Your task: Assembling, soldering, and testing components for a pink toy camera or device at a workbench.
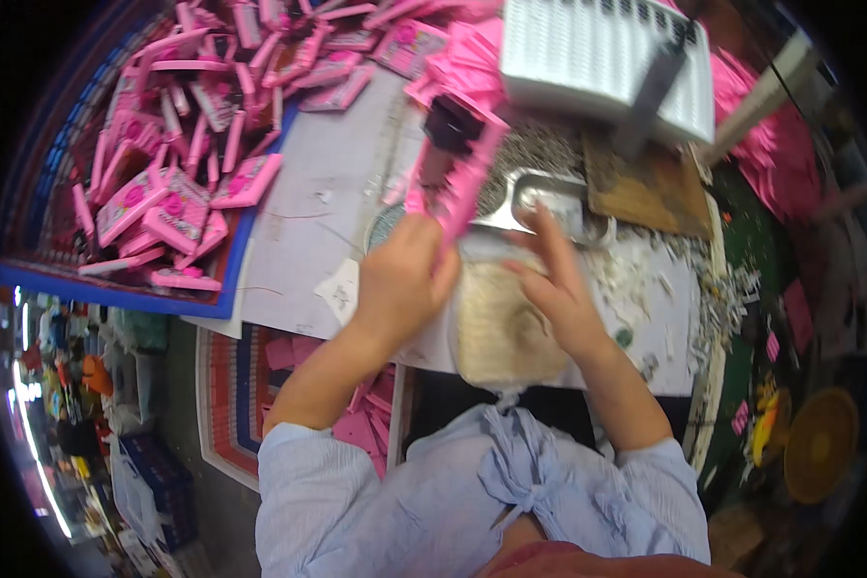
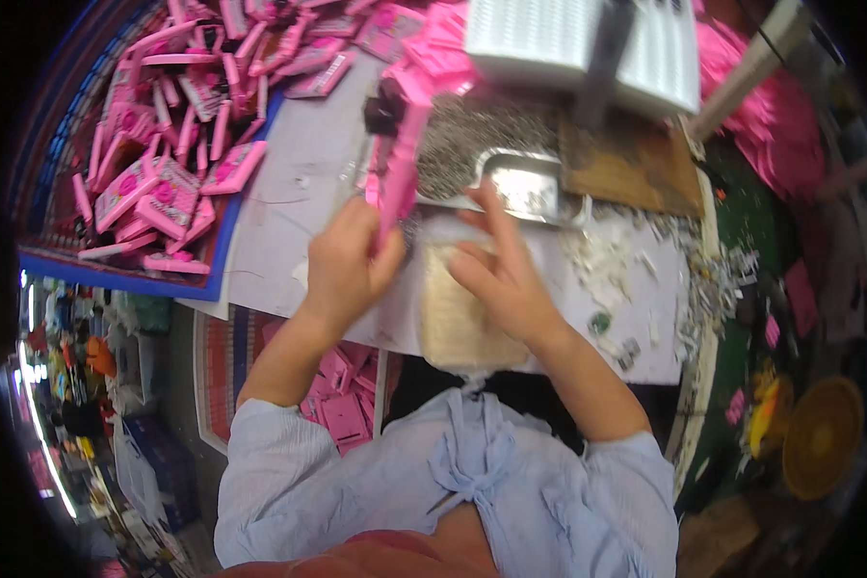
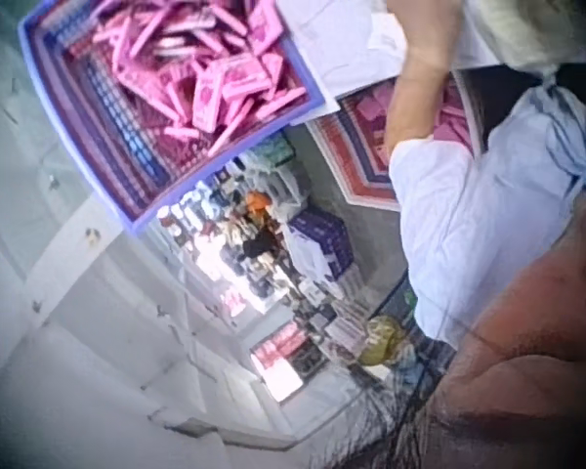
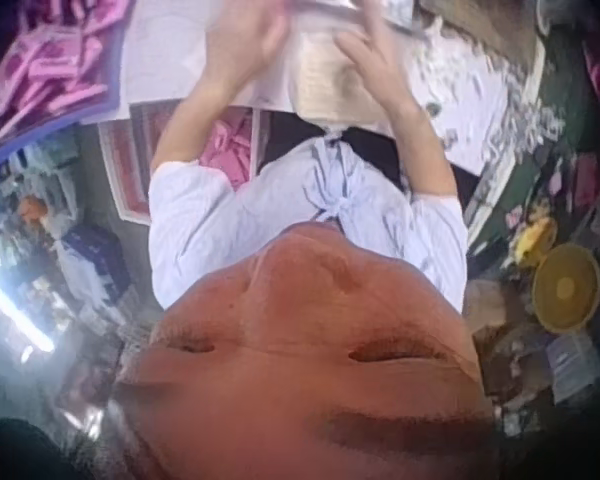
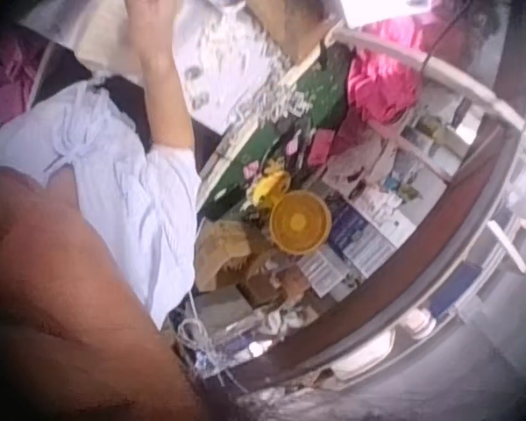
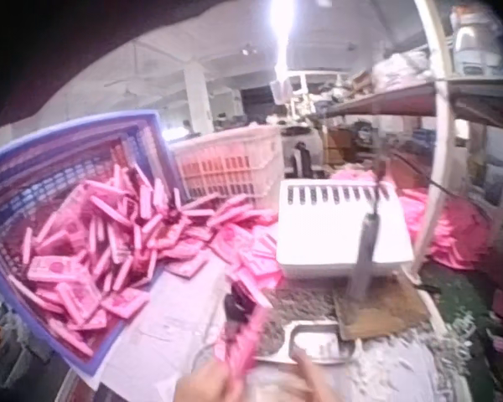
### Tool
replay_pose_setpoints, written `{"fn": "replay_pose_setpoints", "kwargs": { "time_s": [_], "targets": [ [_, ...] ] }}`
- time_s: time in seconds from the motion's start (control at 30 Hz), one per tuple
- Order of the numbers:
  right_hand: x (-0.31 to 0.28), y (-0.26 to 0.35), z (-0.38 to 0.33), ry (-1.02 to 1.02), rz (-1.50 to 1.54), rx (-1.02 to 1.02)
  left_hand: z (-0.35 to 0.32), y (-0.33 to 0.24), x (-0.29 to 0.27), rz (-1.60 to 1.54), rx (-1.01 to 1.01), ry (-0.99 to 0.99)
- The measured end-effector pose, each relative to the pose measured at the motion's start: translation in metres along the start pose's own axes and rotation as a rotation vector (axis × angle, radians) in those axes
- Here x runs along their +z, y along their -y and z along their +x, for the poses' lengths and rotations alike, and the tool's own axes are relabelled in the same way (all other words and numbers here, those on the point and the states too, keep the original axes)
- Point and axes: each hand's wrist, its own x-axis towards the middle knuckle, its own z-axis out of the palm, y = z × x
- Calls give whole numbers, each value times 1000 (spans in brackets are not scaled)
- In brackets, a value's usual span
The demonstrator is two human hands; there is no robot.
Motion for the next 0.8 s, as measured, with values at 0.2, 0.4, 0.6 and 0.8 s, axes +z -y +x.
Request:
{"fn": "replay_pose_setpoints", "kwargs": {
  "time_s": [0.2, 0.4, 0.6, 0.8],
  "targets": [
    [-8, -16, -32, -65, 264, 183, -52, -69, -17, -203, 87, 208],
    [-58, -32, -65, -45, -380, 313, -108, -31, 25, -349, 58, 378],
    [-60, -34, -61, -33, -1204, 120, -130, -13, 45, -262, 144, 444],
    [-63, -38, -45, 109, -1271, 132, -113, 9, 37, -241, 156, 491]
  ]
}}
